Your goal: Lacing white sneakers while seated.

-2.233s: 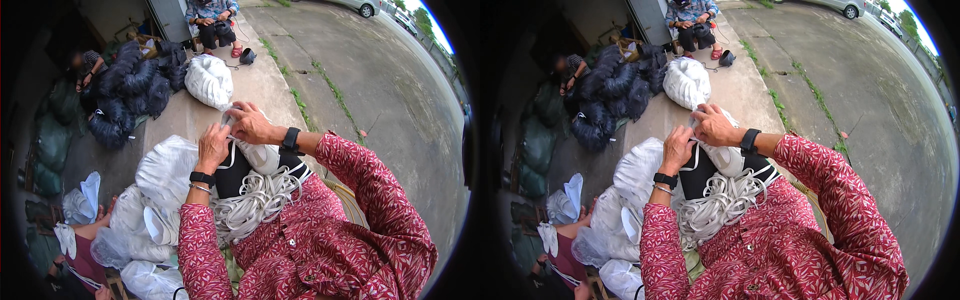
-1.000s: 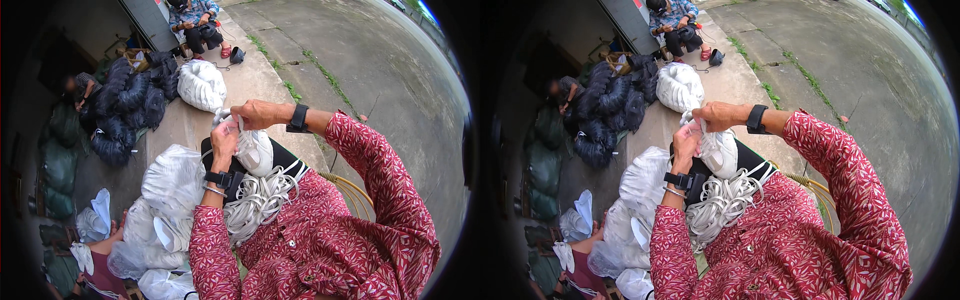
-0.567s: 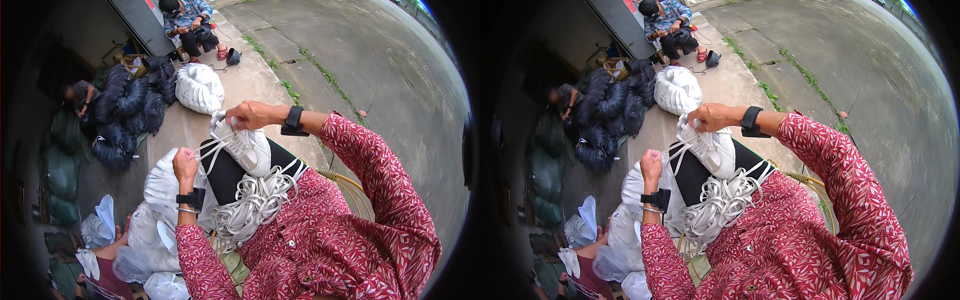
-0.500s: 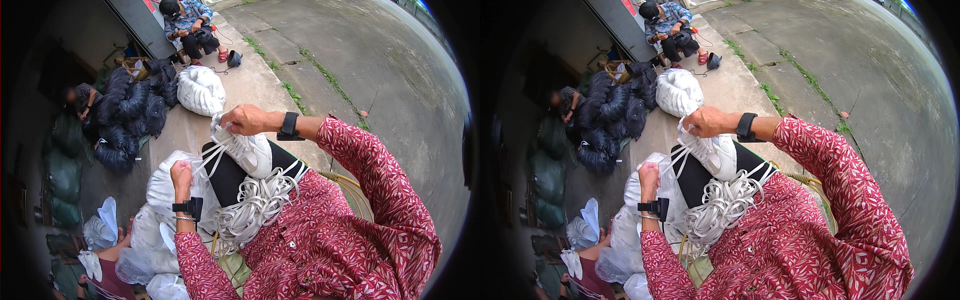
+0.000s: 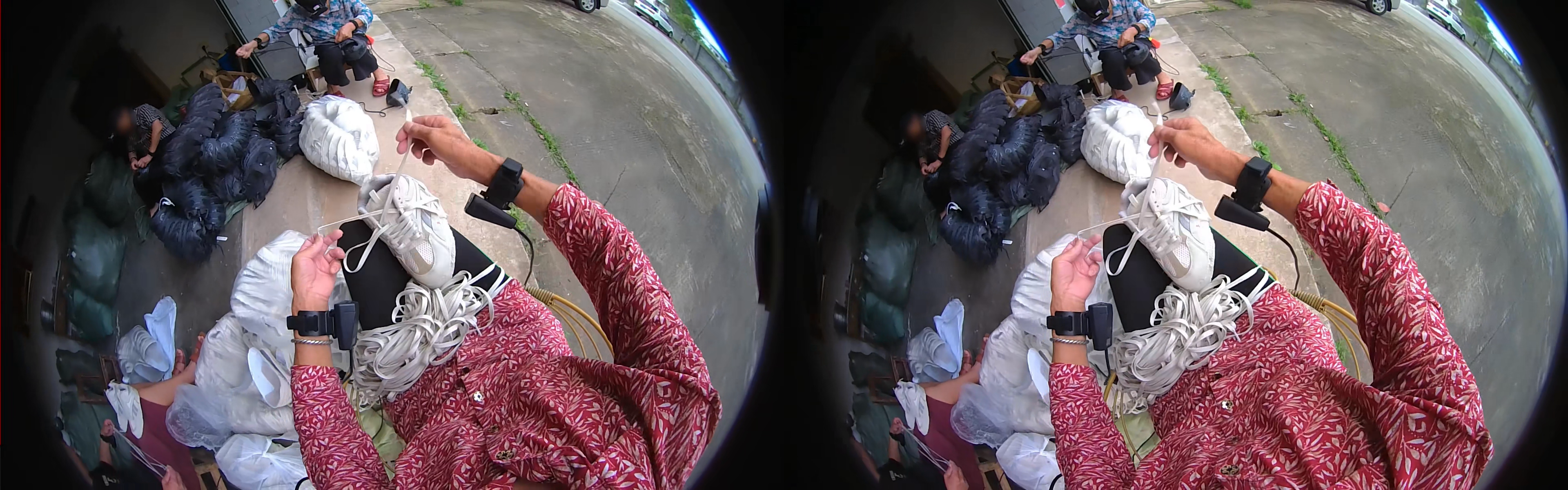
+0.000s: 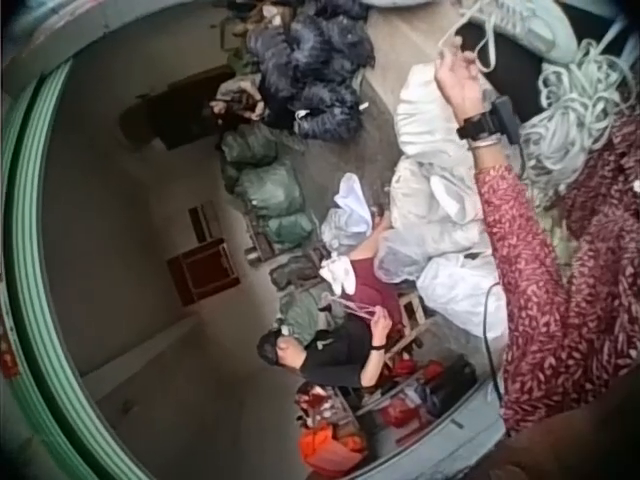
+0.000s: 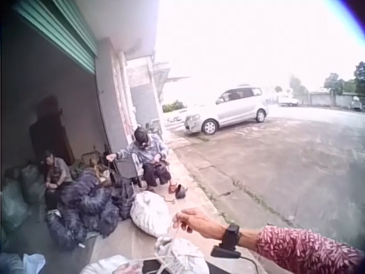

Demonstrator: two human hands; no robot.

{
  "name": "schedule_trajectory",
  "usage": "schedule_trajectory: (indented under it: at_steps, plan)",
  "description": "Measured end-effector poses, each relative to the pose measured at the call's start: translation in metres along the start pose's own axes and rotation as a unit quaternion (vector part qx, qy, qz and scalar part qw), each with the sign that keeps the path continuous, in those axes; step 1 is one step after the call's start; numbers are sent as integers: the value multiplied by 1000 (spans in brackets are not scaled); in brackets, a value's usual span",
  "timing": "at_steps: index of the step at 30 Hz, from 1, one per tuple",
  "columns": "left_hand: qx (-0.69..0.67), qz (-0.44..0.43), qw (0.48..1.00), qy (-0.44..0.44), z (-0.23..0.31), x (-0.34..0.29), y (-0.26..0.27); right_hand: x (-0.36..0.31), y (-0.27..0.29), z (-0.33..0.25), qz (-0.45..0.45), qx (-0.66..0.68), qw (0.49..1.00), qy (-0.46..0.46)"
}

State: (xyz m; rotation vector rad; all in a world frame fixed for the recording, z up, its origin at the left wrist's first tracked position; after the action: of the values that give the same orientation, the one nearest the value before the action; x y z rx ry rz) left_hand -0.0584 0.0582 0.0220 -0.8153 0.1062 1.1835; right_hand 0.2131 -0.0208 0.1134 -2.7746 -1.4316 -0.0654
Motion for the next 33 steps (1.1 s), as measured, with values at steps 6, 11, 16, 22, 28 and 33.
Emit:
schedule_trajectory:
  at_steps: [6,11,16,22,28,33]
  plan:
    - [-204,-99,974,22,-16,20,-23,-12,-23,21,-116,-99,988,14]
    - [-221,142,964,-39,10,44,78,-13,-35,31,-131,-153,978,52]
    - [-317,425,843,-89,51,10,241,-16,-18,27,-116,-81,990,0]
    - [-271,444,839,-162,59,3,280,9,18,1,5,98,990,-100]
    - [-261,406,859,-172,59,17,251,20,90,-33,75,150,984,-66]
    - [-233,384,879,-159,44,21,226,32,155,-51,83,241,966,-39]
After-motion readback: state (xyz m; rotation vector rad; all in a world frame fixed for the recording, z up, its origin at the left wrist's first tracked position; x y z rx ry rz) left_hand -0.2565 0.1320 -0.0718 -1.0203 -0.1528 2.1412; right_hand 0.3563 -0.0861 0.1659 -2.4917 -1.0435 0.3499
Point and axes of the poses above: each hand's wrist, its own x-axis towards the middle knuckle, its own y-axis out of the back of the hand, z = x × y, the point moved 5 cm from there along x, towards the middle knuckle, and after that the axes turned 15 degrees about z, right-handed, at the moved point
